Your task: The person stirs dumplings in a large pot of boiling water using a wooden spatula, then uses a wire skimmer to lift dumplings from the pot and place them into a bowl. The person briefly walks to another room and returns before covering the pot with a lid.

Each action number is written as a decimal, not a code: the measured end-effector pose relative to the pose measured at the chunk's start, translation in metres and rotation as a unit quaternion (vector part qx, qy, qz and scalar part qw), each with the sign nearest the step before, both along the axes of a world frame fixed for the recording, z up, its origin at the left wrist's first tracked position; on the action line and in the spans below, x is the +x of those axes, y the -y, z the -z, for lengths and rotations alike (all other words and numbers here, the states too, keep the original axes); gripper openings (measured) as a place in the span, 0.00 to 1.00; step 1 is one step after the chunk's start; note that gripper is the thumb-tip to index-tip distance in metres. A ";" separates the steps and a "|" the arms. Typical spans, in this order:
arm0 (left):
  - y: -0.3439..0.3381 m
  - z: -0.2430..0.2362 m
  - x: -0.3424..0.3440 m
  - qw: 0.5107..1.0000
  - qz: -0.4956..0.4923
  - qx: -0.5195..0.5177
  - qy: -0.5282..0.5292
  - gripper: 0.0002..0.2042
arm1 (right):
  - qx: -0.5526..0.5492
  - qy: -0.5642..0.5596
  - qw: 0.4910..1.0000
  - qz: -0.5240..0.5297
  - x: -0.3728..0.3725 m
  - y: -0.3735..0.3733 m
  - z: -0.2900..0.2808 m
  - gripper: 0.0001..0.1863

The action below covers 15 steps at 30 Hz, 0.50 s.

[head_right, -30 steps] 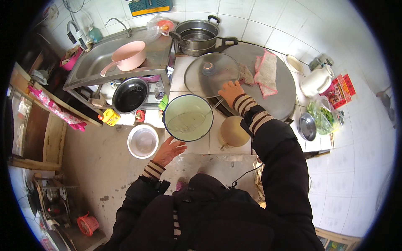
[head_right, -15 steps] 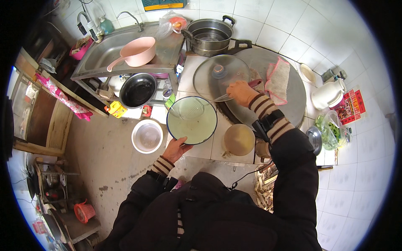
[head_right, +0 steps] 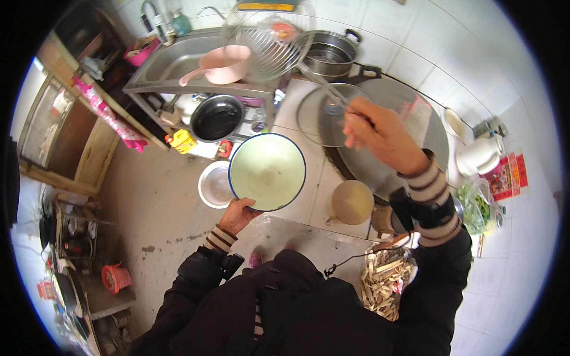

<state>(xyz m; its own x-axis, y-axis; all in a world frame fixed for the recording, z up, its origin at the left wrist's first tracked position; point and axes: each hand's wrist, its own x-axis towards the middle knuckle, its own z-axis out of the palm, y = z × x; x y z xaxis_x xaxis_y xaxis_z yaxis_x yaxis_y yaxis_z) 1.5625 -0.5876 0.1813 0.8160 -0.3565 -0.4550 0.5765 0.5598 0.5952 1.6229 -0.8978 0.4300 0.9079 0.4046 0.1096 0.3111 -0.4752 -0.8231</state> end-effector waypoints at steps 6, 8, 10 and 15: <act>-0.065 -0.019 -0.051 0.998 -0.063 -0.005 0.027 0.28 | 0.131 -0.114 0.984 0.039 -0.056 -0.053 -0.035 0.05; -0.091 -0.016 -0.075 0.994 -0.088 -0.038 0.045 0.28 | 0.177 -0.166 0.969 0.053 -0.076 -0.075 -0.036 0.04; -0.119 -0.010 -0.098 0.991 -0.113 -0.064 0.024 0.27 | 0.181 -0.176 0.967 -0.024 -0.090 -0.107 -0.025 0.08; -0.199 -0.001 -0.170 0.976 -0.187 -0.102 0.056 0.26 | 0.222 -0.378 0.892 -0.114 -0.124 -0.216 0.012 0.17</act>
